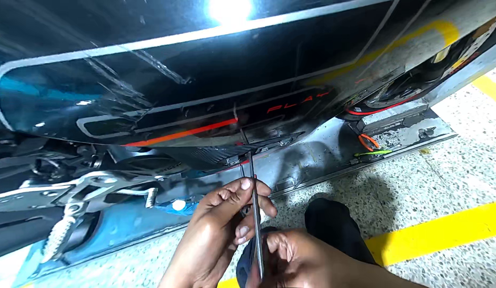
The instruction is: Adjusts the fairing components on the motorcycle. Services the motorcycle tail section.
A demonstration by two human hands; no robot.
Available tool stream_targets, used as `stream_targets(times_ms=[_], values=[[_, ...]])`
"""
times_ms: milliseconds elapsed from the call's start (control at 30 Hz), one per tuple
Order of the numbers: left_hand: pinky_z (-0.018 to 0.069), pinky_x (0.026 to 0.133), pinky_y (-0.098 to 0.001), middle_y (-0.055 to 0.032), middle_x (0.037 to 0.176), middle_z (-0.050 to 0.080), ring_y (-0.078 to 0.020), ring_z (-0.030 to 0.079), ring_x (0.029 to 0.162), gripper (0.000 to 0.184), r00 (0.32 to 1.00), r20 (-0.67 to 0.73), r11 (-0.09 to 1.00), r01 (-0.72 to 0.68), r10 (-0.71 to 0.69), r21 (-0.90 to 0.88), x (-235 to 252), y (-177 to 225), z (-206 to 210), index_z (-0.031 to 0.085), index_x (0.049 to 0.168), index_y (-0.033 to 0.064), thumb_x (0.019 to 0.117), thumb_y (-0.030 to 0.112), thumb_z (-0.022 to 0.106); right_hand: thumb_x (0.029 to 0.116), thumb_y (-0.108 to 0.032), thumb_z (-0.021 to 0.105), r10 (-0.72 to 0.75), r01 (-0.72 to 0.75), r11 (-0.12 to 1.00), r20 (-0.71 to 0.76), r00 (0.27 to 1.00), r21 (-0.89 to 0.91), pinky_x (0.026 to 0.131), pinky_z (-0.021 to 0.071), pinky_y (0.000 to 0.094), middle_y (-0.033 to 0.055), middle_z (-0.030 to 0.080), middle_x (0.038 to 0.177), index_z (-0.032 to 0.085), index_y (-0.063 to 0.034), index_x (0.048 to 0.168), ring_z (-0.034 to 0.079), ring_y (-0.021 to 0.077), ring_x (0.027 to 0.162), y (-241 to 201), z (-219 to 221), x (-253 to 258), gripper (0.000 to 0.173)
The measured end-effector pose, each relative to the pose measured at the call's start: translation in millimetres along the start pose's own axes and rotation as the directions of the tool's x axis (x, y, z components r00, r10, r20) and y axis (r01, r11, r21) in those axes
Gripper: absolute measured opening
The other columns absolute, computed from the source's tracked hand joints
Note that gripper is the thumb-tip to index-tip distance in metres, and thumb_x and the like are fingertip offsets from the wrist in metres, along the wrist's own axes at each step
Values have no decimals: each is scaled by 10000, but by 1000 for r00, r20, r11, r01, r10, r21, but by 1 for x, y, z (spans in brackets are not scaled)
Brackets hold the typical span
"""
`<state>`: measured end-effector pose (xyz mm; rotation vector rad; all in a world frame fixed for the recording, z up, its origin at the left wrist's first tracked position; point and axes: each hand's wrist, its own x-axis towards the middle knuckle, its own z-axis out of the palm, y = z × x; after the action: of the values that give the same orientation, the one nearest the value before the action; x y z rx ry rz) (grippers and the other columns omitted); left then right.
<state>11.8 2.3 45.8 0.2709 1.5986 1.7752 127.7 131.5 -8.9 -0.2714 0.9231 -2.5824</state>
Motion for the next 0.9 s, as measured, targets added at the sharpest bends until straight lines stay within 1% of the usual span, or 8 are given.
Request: stream_targets(times_ms=[67,133,267,400,533,767,833,900], values=[[405,422,-118,-16,692,623,17,466,463,331,1000,-24,1000,9,-9,-9,-1,-6,-1,703,921,95,1074,315,508,957,36,617,12,-12,1000,-34,999,-13,695,625,307,-13,669,901,540,-68,1070,704,109,764,3,2,-1,172],[383,407,-115,2,620,571,21,447,442,260,996,-88,999,-34,31,-40,1,-10,1,669,806,120,1015,269,626,971,-1,607,1,-1,1000,-30,1000,-12,709,606,296,-18,642,912,534,-80,1077,680,98,787,4,2,-1,152],[346,390,-100,-27,612,607,35,425,423,257,991,-104,996,-90,88,-17,1,-6,6,694,806,76,1020,126,561,1030,7,483,-26,18,996,92,995,92,900,607,455,98,678,1108,570,22,1271,707,231,1001,1,0,-5,257],[339,378,-96,-31,611,625,42,419,406,308,993,-102,998,-66,64,-18,2,-3,7,707,830,56,1039,104,486,1005,29,494,-23,22,1000,73,997,17,756,623,345,8,694,916,567,-53,1081,719,146,818,-2,0,-2,133],[367,379,-103,4,583,576,36,428,405,381,994,-111,998,-21,14,-59,-3,1,12,699,878,59,1077,141,385,995,40,535,22,-23,999,26,999,33,717,636,348,-1,666,894,515,-66,1064,716,139,778,-6,12,-1,128],[414,416,-119,-22,677,648,15,485,452,353,996,-83,1000,-7,5,-25,0,-3,-1,720,932,81,1085,211,429,958,8,626,-34,32,999,-100,994,-29,666,604,296,-5,646,853,534,-50,1029,675,95,721,9,9,0,130],[408,413,-122,-11,655,602,10,467,450,312,992,-122,1000,-20,19,-11,1,-5,1,683,899,98,1078,241,472,977,-8,597,-95,93,995,-80,992,-21,698,604,308,10,634,893,552,-30,1070,669,105,758,5,14,-3,105],[388,405,-116,-14,609,581,14,448,434,292,985,-155,997,-75,72,-13,4,-7,3,667,822,91,1054,182,515,1026,-4,519,-112,112,993,-2,994,30,817,621,403,97,670,1043,565,38,1219,706,196,907,5,9,-5,203]])
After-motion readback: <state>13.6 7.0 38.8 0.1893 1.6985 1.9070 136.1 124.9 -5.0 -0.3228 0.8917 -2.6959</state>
